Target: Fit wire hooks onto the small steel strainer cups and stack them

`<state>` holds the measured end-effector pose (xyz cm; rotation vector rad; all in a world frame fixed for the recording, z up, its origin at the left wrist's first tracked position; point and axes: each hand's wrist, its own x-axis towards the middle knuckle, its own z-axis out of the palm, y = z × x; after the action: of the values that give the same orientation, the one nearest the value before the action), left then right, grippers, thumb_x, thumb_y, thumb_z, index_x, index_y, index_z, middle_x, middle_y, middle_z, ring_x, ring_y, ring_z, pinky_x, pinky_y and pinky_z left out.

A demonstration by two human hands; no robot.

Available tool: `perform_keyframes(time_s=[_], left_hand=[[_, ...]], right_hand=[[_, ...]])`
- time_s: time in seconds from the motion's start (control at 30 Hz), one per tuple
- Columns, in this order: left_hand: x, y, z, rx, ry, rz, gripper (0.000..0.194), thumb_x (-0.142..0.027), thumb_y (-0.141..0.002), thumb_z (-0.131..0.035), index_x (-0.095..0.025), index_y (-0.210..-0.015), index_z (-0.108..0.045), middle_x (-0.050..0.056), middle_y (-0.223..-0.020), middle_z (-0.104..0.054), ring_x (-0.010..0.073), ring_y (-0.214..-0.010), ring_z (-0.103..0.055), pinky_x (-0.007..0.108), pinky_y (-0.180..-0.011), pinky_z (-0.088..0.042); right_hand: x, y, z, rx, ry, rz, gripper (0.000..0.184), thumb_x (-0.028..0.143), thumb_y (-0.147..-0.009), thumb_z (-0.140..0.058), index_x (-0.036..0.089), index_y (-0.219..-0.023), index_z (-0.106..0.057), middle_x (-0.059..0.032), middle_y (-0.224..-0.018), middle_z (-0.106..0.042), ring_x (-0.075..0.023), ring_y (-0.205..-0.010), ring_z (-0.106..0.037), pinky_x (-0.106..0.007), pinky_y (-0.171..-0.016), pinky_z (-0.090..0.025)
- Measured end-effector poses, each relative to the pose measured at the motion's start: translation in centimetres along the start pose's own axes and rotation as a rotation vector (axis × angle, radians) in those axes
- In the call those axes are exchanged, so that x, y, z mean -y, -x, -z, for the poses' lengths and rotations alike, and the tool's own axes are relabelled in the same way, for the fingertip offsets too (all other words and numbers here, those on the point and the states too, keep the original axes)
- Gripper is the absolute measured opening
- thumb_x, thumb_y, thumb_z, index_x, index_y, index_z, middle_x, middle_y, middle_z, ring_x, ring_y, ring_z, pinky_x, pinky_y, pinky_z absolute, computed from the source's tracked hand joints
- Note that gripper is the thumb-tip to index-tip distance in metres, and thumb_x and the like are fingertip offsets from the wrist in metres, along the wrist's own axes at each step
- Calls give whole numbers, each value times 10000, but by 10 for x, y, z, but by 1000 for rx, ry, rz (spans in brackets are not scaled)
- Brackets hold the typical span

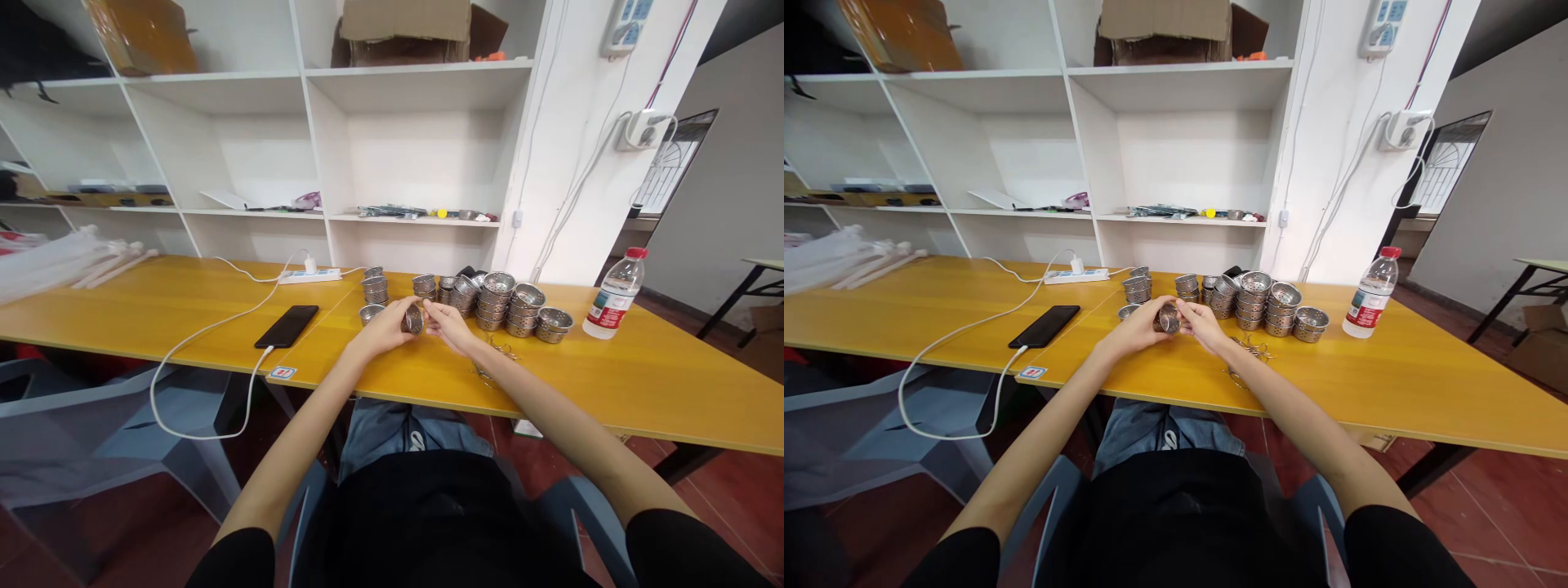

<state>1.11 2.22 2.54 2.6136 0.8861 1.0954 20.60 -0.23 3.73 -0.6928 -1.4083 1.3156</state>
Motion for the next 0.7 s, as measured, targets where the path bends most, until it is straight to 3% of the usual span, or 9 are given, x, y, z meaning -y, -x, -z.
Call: perform_keyframes(time_s=[0.2,0.5,0.7], left_hand=[[3,1,-2,23,-11,-3,793,-234,-752,-803,-218,-1467,-461,147,-1451,-584,324,-1328,-563,503,-1151,-453],[6,1,-3,50,-42,4,811,-202,-733,-795,-220,-1469,-455,149,-1442,-582,326,-1314,-572,501,-1131,-468],[0,2,-1,59,-27,38,874,-206,-717,-809,-223,-1493,-408,155,-1396,-609,330,-1270,-609,487,-1086,-496]], right_hand=[[-8,-4,4,-37,-2,-90,606,688,-661,-858,171,-702,-545,57,-679,-479,-45,-539,-284,-206,-482,-245],[-9,-2,5,-2,26,-126,592,694,-700,-834,182,-694,-538,77,-615,-380,-52,-524,-228,-200,-470,-218],[-11,-2,4,-7,53,-121,601,695,-666,-853,174,-692,-554,69,-618,-409,-44,-516,-238,-197,-459,-208]])
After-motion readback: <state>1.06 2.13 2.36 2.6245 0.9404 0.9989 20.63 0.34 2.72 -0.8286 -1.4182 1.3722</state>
